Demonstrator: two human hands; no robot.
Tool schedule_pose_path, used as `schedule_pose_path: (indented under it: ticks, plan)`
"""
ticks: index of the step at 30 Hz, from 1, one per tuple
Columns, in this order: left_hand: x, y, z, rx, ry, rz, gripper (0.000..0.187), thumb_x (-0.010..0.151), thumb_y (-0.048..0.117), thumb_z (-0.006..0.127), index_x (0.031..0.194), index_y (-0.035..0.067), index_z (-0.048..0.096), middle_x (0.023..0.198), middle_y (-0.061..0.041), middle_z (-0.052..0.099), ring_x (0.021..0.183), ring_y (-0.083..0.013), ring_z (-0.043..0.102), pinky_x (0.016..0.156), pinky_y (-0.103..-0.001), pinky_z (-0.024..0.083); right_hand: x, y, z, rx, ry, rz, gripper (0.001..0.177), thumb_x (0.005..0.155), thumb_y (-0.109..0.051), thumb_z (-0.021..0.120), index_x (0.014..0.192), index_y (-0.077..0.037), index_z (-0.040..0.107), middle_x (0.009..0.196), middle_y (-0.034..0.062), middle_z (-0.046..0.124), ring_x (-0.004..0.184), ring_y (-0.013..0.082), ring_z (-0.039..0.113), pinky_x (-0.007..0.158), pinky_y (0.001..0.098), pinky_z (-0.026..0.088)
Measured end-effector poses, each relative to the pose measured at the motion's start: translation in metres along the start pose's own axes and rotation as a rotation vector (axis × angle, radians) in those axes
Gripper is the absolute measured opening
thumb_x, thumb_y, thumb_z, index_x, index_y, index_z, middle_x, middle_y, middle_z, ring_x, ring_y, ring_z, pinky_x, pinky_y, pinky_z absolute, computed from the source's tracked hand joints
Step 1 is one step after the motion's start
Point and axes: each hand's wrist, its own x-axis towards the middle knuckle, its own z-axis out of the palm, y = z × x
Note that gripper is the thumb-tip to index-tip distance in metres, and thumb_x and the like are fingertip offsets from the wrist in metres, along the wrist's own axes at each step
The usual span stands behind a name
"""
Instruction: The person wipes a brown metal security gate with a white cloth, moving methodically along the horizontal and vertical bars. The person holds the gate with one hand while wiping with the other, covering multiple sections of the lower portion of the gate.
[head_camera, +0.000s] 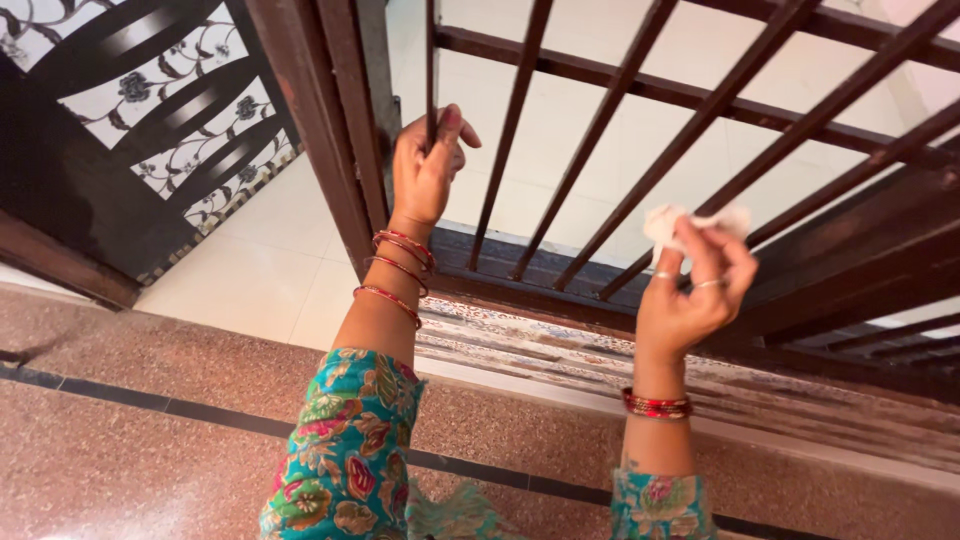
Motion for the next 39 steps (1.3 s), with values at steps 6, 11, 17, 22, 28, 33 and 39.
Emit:
schedule_pose_path:
  ticks: [6, 11, 17, 22, 28, 33, 39]
  plan:
    - [-0.001, -0.001, -0.001, -0.036, -0.016, -0.009, 0.053, 0.107, 0.046, 0.054, 0.082, 0.001, 0.067, 0.056, 0.008, 0.038, 0.05, -0.0022, 0.033, 0.047, -0.024, 0.023, -0.077, 0.05, 0.026, -0.016, -0.026, 0.04, 0.025, 0.092, 0.005, 0.08, 0.111, -0.012, 0.079, 0.118, 0.007, 0.059, 0.109, 0.0227, 0.062, 0.092, 0.0327, 0.061]
    - [0.0, 0.0, 0.0, 0.015, -0.006, 0.013, 0.055, 0.107, 0.049, 0.053, 0.08, 0.003, 0.067, 0.054, 0.008, 0.038, 0.048, -0.0022, 0.032, 0.046, -0.024, 0.024, -0.111, 0.049, 0.015, -0.022, -0.214, 0.144, 0.028, 0.087, 0.003, 0.078, 0.11, -0.013, 0.079, 0.113, 0.0072, 0.058, 0.104, 0.0194, 0.062, 0.092, 0.0315, 0.057]
    - [-0.003, 0.001, 0.002, 0.016, -0.004, 0.02, 0.056, 0.107, 0.05, 0.053, 0.08, 0.003, 0.067, 0.055, 0.008, 0.039, 0.049, -0.0023, 0.034, 0.047, -0.023, 0.024, -0.089, 0.023, -0.012, 0.084, -0.539, 0.444, 0.021, 0.088, 0.0, 0.074, 0.107, -0.008, 0.078, 0.108, 0.0109, 0.068, 0.086, 0.0177, 0.07, 0.073, 0.0275, 0.06]
    - [-0.003, 0.002, 0.0, 0.018, -0.012, 0.01, 0.056, 0.107, 0.05, 0.053, 0.08, 0.002, 0.067, 0.054, 0.008, 0.039, 0.05, -0.0024, 0.034, 0.047, -0.023, 0.025, -0.033, -0.018, -0.017, 0.232, -0.435, 0.363, 0.017, 0.098, 0.0, 0.064, 0.112, -0.005, 0.072, 0.116, 0.0107, 0.071, 0.094, 0.019, 0.075, 0.069, 0.0253, 0.064]
    - [-0.003, 0.003, -0.001, -0.008, 0.003, -0.019, 0.054, 0.106, 0.047, 0.055, 0.08, 0.002, 0.068, 0.055, 0.008, 0.039, 0.05, -0.0029, 0.034, 0.047, -0.024, 0.024, 0.022, -0.062, -0.001, 0.118, -0.016, -0.103, 0.028, 0.101, 0.011, 0.072, 0.123, -0.006, 0.074, 0.126, 0.0105, 0.063, 0.116, 0.0241, 0.066, 0.096, 0.0338, 0.059]
    - [-0.001, 0.002, -0.003, -0.009, -0.007, -0.015, 0.052, 0.105, 0.047, 0.055, 0.081, 0.003, 0.068, 0.056, 0.008, 0.038, 0.051, -0.0026, 0.033, 0.048, -0.024, 0.023, -0.003, -0.052, 0.036, 0.094, -0.062, -0.086, 0.037, 0.091, 0.014, 0.074, 0.121, -0.008, 0.078, 0.122, 0.0105, 0.058, 0.114, 0.0241, 0.064, 0.094, 0.035, 0.058]
    - [0.0, 0.002, -0.006, 0.015, -0.016, -0.018, 0.054, 0.105, 0.049, 0.054, 0.081, 0.004, 0.068, 0.056, 0.008, 0.037, 0.053, -0.0028, 0.032, 0.05, -0.024, 0.024, -0.059, -0.021, 0.057, 0.078, -0.074, -0.06, 0.037, 0.087, 0.013, 0.075, 0.116, -0.01, 0.078, 0.118, 0.009, 0.054, 0.111, 0.0237, 0.061, 0.092, 0.0332, 0.059]
